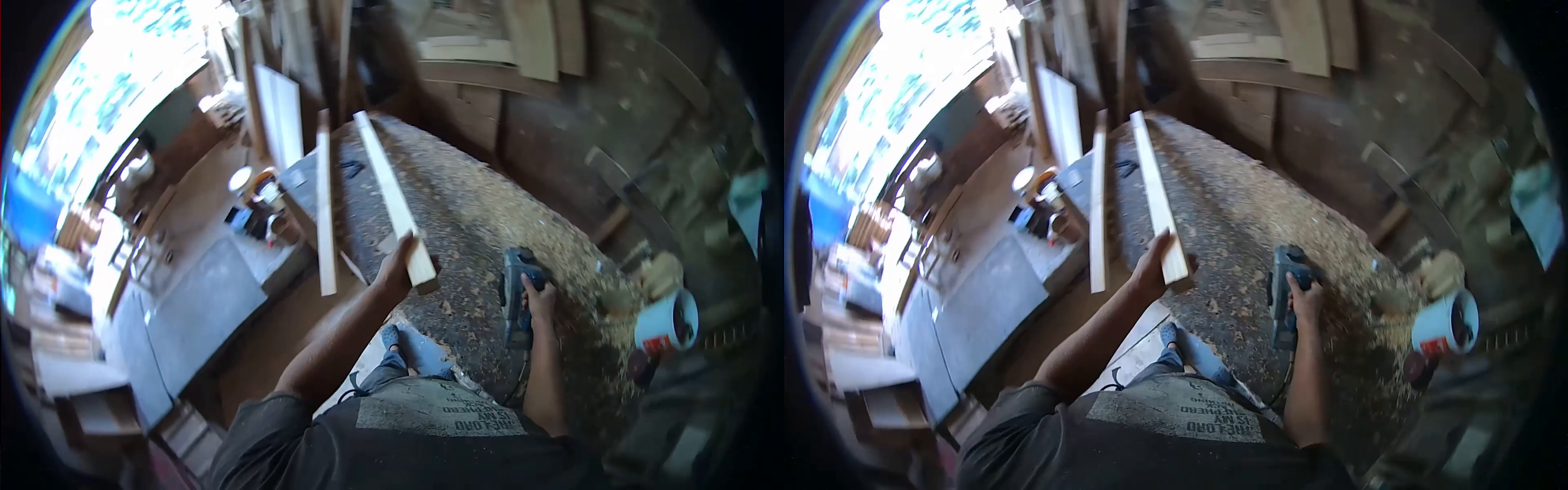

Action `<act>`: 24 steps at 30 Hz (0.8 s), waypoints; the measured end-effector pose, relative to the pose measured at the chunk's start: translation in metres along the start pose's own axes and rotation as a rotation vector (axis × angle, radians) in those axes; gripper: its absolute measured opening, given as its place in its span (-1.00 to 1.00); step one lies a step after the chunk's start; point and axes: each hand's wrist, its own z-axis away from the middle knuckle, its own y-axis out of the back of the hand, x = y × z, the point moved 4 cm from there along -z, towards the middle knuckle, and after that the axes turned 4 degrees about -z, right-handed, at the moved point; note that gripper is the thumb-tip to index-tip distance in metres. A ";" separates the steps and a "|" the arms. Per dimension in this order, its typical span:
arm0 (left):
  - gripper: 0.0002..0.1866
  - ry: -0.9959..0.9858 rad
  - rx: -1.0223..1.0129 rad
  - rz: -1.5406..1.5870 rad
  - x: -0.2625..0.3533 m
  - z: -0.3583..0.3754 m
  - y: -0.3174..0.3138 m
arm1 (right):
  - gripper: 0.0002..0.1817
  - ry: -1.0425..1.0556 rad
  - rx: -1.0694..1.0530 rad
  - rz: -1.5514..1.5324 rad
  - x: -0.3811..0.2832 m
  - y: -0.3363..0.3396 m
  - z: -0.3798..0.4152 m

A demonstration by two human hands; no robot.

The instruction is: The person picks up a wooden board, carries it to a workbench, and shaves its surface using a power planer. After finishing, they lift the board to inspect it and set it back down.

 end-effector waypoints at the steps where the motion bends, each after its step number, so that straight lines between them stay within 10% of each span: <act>1: -0.38 -0.032 -0.046 0.075 0.021 0.011 -0.011 | -0.63 -0.012 0.002 0.012 0.000 -0.002 -0.003; 12: -0.22 -0.220 -0.296 0.686 0.142 0.040 -0.042 | -0.55 -0.041 0.041 0.087 -0.004 -0.009 -0.007; 24: -0.61 -0.279 -0.230 0.796 0.160 0.051 -0.043 | -0.24 -0.074 0.033 0.101 -0.003 -0.011 -0.006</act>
